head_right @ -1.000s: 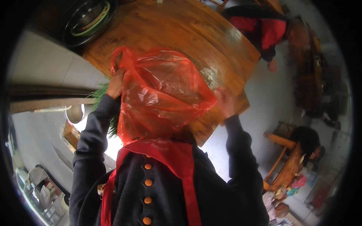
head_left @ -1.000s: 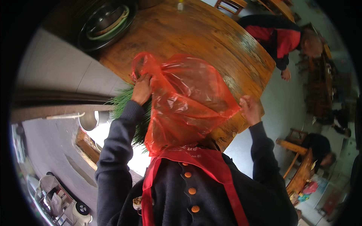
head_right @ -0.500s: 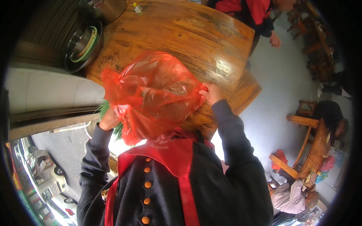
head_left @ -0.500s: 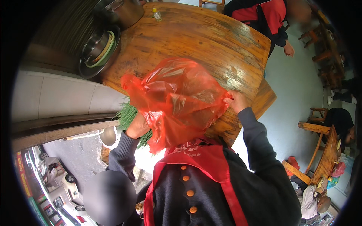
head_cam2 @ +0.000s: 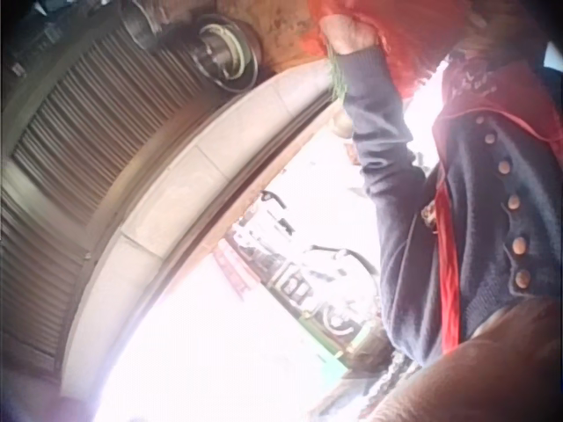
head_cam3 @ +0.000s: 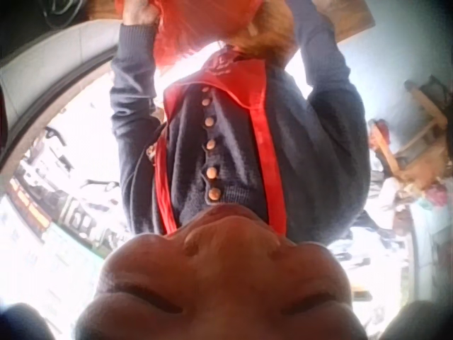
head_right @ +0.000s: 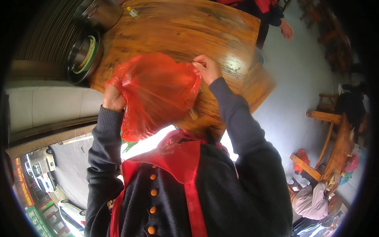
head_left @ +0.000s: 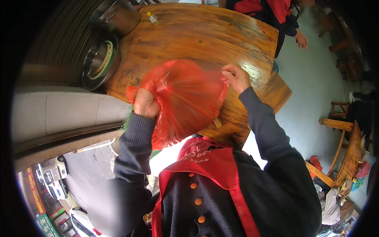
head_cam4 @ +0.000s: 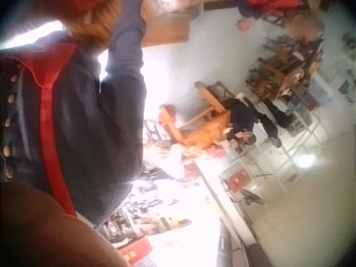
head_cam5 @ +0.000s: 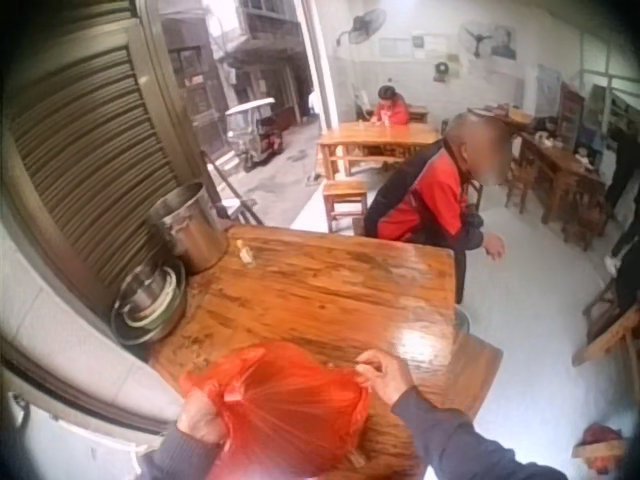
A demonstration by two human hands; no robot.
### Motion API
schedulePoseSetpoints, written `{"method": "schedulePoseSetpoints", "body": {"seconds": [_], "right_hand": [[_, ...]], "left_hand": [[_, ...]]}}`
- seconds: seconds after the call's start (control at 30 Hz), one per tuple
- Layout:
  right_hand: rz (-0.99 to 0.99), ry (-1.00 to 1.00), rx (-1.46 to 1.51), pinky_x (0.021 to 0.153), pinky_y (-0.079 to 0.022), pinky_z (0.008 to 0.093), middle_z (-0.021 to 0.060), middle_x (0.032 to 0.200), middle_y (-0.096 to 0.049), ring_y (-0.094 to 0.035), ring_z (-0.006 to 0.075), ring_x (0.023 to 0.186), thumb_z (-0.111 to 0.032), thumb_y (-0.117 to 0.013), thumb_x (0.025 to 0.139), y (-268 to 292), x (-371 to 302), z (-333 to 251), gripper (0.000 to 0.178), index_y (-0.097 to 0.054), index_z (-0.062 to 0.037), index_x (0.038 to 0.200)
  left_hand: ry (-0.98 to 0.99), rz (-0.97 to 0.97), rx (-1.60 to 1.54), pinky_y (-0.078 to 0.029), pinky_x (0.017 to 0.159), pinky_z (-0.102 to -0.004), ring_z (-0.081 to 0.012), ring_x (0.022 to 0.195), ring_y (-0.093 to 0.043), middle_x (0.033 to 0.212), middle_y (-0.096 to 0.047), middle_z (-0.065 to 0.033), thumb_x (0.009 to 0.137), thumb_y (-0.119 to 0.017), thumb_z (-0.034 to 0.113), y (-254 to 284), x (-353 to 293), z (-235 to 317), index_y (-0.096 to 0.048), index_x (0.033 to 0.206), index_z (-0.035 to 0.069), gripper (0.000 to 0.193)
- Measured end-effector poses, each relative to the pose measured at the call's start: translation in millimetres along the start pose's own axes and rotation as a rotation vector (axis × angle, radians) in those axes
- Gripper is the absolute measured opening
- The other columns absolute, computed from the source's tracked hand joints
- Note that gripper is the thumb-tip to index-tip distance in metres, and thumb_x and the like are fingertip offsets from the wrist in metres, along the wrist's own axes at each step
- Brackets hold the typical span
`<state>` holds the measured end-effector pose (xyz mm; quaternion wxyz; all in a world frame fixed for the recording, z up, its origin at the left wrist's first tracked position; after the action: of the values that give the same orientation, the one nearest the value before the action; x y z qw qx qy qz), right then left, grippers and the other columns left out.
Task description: The person removes green onions from a red plastic bag and places them on a wooden table. Using a cleaver, the person repeatedly trims the root ends of the green onions and sets the trimmed pieces aside on the table.
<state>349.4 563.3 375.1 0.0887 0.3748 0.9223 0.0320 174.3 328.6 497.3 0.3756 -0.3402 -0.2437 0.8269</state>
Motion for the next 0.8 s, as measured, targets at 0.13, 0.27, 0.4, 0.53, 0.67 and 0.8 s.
{"method": "schedulePoseSetpoints", "body": {"seconds": [0.13, 0.27, 0.4, 0.53, 0.67, 0.8], "right_hand": [[0.12, -0.03, -0.447, 0.055, -0.049, 0.0306, 0.0065, 0.07, -0.062, -0.064, 0.0162, 0.062, -0.008, -0.058, 0.089, 18.0, -64.6, 42.2, 0.005, -0.059, -0.0049, 0.085], [-0.171, -0.023, -0.742, 0.074, -0.05, 0.0456, 0.0206, 0.098, -0.063, -0.062, 0.0386, 0.084, -0.036, -0.068, 0.082, -25.8, -125.6, 82.9, 0.039, -0.057, -0.002, 0.097], [-0.163, 0.12, -1.003, 0.076, -0.05, 0.0487, 0.0247, 0.111, -0.055, -0.06, 0.0397, 0.094, -0.039, -0.067, 0.081, -66.8, -126.1, 101.8, 0.052, -0.05, -0.0007, 0.111], [-0.15, -0.12, -0.906, 0.074, -0.051, 0.0493, 0.0239, 0.109, -0.056, -0.061, 0.0399, 0.09, -0.035, -0.064, 0.079, -51.3, -122.1, 111.6, 0.046, -0.053, -0.0007, 0.107], [-0.107, -0.078, -1.002, 0.072, -0.051, 0.0499, 0.0214, 0.107, -0.057, -0.062, 0.0408, 0.085, -0.031, -0.062, 0.078, 22.6, -139.4, 113.2, 0.041, -0.054, -0.0017, 0.105], [0.005, 0.053, -1.064, 0.073, -0.05, 0.0497, 0.0194, 0.101, -0.058, -0.061, 0.0406, 0.085, -0.027, -0.063, 0.077, 77.7, -172.8, 99.0, 0.034, -0.057, -0.0025, 0.101]], "left_hand": [[-0.018, -0.013, -0.145, -0.054, 0.084, -0.0322, -0.0218, 0.102, -0.061, 0.118, -0.062, -0.0129, 0.096, -0.05, 0.009, -1.6, 10.9, 13.7, -0.056, 0.119, -0.002, 0.026], [-0.004, -0.049, -0.102, -0.053, 0.088, -0.0336, -0.0229, 0.107, -0.06, 0.121, -0.061, -0.0152, 0.097, -0.049, 0.01, -11.7, 9.4, 24.4, -0.053, 0.123, -0.004, 0.031], [-0.056, 0.072, 0.045, -0.053, 0.083, -0.0326, -0.0211, 0.099, -0.061, 0.114, -0.063, -0.0114, 0.096, -0.05, 0.008, -34.1, -2.4, 21.9, -0.057, 0.116, -0.002, 0.024], [0.026, -0.01, 0.07, -0.053, 0.081, -0.0312, -0.0181, 0.096, -0.061, 0.109, -0.064, -0.0105, 0.095, -0.051, 0.005, -58.3, -8.4, 30.2, -0.058, 0.115, -0.003, 0.023], [-0.034, -0.007, 0.059, -0.053, 0.08, -0.0301, -0.0175, 0.095, -0.061, 0.11, -0.063, -0.0096, 0.095, -0.05, 0.006, -76.8, -18.7, 36.6, -0.057, 0.116, -0.003, 0.024], [-0.053, -0.023, 0.1, -0.051, 0.079, -0.0286, -0.0164, 0.097, -0.06, 0.113, -0.063, -0.0083, 0.096, -0.049, 0.009, -98.4, -41.5, 27.5, -0.057, 0.118, -0.002, 0.026]]}}
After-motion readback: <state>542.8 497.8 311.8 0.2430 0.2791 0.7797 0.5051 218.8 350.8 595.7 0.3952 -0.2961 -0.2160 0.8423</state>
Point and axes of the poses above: each hand's wrist, its own x-axis towards the middle knuckle, its own y-axis out of the back of the hand, z = x × y, the point moved 1 cm from there along x, towards the middle knuckle
